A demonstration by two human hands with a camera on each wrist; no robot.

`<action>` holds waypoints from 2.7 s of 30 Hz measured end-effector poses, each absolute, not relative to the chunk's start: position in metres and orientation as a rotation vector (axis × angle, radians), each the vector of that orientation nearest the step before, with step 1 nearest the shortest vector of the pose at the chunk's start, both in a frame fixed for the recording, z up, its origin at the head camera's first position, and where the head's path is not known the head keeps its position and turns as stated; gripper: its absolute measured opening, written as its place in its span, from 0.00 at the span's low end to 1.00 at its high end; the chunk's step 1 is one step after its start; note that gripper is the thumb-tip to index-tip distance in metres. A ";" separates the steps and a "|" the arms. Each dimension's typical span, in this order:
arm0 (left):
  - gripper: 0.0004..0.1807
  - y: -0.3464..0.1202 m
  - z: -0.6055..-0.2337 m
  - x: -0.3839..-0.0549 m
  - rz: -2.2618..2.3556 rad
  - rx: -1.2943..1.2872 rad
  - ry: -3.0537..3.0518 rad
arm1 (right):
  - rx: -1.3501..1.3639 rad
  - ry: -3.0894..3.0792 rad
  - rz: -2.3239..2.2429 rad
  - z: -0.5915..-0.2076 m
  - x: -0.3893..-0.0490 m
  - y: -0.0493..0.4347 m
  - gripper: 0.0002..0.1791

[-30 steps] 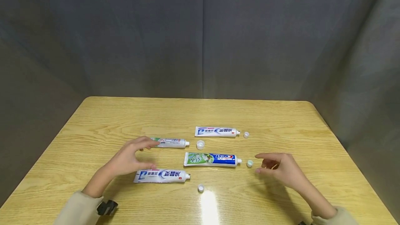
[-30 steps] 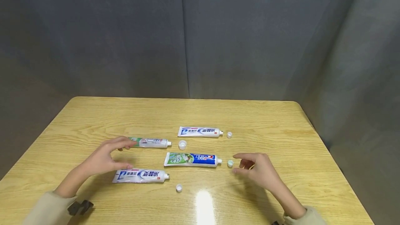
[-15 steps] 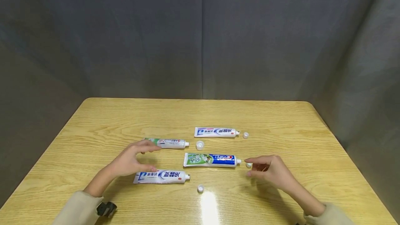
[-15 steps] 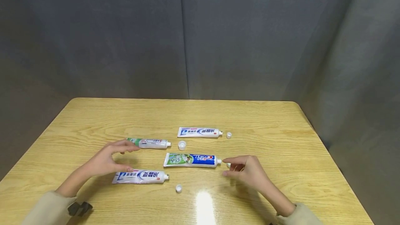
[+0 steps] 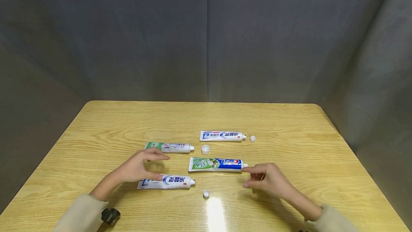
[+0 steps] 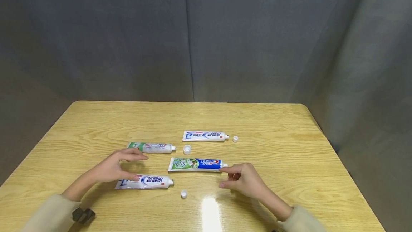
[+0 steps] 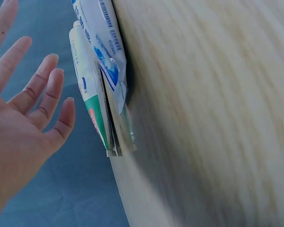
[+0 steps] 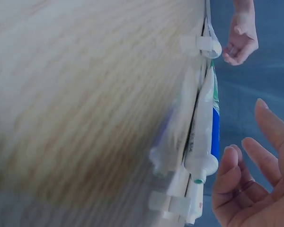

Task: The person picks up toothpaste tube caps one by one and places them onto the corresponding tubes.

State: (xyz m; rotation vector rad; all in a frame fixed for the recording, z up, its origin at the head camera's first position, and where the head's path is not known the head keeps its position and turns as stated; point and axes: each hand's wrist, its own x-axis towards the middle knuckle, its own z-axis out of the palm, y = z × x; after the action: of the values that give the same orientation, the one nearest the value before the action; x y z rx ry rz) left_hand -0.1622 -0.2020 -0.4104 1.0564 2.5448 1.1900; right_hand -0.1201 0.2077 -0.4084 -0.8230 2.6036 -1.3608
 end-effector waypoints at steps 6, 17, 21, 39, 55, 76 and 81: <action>0.30 -0.201 -0.412 -0.163 1.180 1.045 2.529 | -0.799 2.558 -1.378 -0.412 -0.121 0.198 0.22; 0.31 -0.201 -0.415 -0.165 1.157 1.026 2.527 | -0.685 2.450 -1.441 -0.419 -0.121 0.186 0.21; 0.29 -0.202 -0.415 -0.166 1.152 1.019 2.491 | -0.587 2.421 -1.464 -0.419 -0.120 0.181 0.19; 0.33 -0.201 -0.420 -0.168 1.084 0.991 2.458 | -0.492 2.246 -1.608 -0.425 -0.119 0.152 0.19; 0.34 -0.198 -0.424 -0.170 1.052 1.040 2.432 | -0.416 2.042 -1.641 -0.429 -0.118 0.131 0.22; 0.33 -0.193 -0.426 -0.169 1.013 1.005 2.411 | -0.486 2.134 -1.487 -0.434 -0.118 0.115 0.19; 0.31 -0.192 -0.424 -0.168 1.018 1.040 2.406 | -0.501 2.173 -1.454 -0.433 -0.118 0.111 0.19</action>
State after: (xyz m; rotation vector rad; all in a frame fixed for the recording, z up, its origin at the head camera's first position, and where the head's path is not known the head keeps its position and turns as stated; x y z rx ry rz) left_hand -0.1677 -0.1915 -0.4244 1.0400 2.4060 1.0183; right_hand -0.1176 0.1110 -0.4328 -0.5012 2.1726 -1.4543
